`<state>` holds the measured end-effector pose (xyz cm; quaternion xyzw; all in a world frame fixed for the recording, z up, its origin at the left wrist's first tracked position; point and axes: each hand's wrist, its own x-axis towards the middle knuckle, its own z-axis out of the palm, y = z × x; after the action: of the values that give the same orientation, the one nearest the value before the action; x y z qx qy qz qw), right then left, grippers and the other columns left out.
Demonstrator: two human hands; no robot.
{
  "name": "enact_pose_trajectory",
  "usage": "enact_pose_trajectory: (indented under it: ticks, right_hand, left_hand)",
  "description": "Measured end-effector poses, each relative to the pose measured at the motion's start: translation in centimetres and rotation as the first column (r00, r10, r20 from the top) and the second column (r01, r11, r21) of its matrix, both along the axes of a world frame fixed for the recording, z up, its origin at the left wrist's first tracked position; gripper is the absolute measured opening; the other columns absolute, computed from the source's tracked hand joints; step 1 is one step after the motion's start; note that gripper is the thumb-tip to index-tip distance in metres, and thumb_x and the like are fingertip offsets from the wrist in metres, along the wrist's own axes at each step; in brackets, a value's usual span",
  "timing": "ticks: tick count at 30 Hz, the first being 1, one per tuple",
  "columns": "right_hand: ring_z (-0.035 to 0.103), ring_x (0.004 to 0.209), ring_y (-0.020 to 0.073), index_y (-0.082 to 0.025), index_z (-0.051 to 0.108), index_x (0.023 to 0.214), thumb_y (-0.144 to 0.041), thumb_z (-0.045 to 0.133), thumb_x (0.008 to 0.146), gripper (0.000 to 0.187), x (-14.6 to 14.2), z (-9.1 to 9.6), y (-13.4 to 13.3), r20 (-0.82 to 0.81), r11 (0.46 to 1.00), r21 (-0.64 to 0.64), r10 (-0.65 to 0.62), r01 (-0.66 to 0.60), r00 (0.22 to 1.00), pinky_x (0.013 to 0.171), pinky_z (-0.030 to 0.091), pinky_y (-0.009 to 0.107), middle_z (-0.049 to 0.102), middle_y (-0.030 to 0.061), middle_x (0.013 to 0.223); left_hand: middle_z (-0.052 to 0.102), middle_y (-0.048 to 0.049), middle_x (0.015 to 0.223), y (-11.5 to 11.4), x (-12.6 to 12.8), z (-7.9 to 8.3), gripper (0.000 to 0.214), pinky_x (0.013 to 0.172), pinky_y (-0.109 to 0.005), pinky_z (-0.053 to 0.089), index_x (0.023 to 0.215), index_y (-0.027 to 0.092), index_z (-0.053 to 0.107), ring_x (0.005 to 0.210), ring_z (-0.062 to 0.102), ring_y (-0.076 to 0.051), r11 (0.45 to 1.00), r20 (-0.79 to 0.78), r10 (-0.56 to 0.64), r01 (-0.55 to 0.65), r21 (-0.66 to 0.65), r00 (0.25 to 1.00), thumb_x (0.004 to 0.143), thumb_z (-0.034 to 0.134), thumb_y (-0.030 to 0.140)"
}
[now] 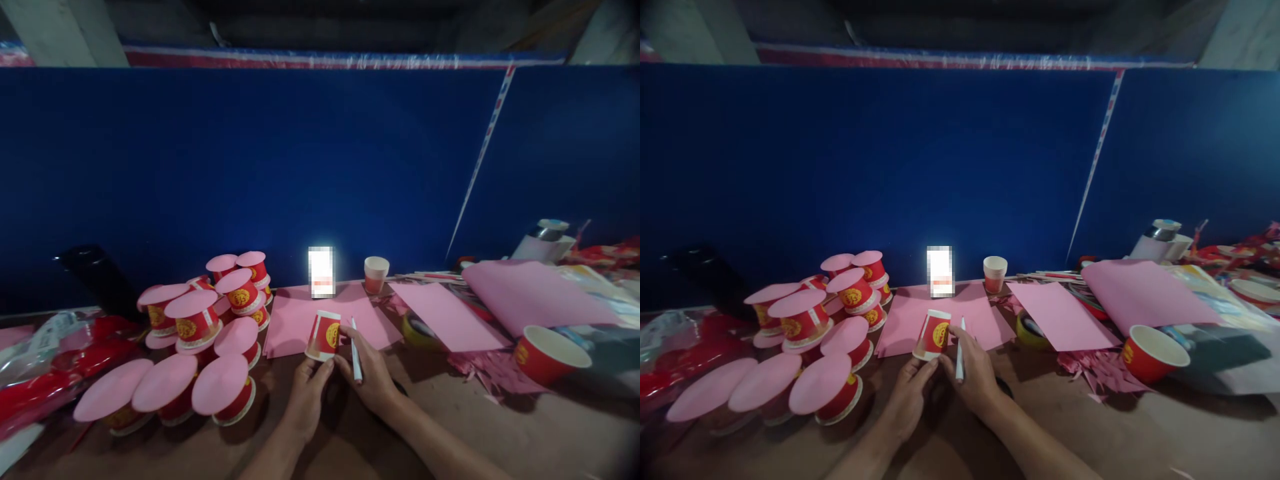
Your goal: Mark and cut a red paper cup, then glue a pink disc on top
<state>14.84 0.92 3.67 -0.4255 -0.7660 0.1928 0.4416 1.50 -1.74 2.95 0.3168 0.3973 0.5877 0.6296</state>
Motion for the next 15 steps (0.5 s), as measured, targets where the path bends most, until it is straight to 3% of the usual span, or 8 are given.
enact_pose_trajectory:
  ticks: [4,7,11,15]
  right_hand:
    - [0.059,0.102,0.0234,-0.019,0.043,0.124,-0.021,0.056,0.081,0.046,0.0,-0.2,0.0,-0.016,1.000,-0.014,0.006,-0.007,1.000,0.087,0.049,0.037,0.059,0.0114,0.114]
    - [0.058,0.103,0.0231,-0.019,0.043,0.124,-0.023,0.055,0.081,0.044,0.1,-0.2,0.1,-0.021,1.000,-0.014,-0.001,0.000,1.000,0.087,0.049,0.036,0.059,0.0108,0.114]
    - [0.058,0.102,0.0215,-0.021,0.039,0.126,-0.022,0.054,0.082,0.046,0.3,0.1,0.1,-0.057,1.000,-0.007,-0.015,0.015,0.998,0.086,0.049,0.036,0.057,0.0100,0.117]
    - [0.059,0.101,0.0193,-0.020,0.038,0.127,-0.022,0.043,0.089,0.038,-0.2,0.9,-0.7,-0.189,0.998,0.008,-0.059,0.061,0.980,0.087,0.049,0.036,0.058,0.0107,0.117]
  left_hand:
    - [0.070,-0.0075,0.088,0.0,-0.1,-0.1,0.025,0.082,-0.032,0.045,0.089,0.013,0.067,0.085,0.063,-0.021,0.997,-0.015,-0.051,0.052,0.061,0.999,0.069,0.068,0.028]
    - [0.069,-0.0065,0.097,0.0,0.0,-0.1,0.032,0.089,-0.033,0.042,0.103,0.017,0.062,0.092,0.062,-0.020,0.992,0.054,-0.082,0.076,0.100,0.995,0.072,0.065,0.023]
    - [0.069,-0.0070,0.098,-0.2,0.2,0.2,0.042,0.088,-0.035,0.043,0.114,0.019,0.056,0.093,0.063,-0.020,0.993,0.134,-0.083,0.070,0.098,0.988,0.073,0.064,0.023]
    - [0.068,-0.0062,0.097,-0.3,0.2,0.3,0.036,0.088,-0.036,0.043,0.109,0.018,0.057,0.091,0.063,-0.019,0.997,0.187,-0.072,0.067,0.036,0.980,0.074,0.063,0.024]
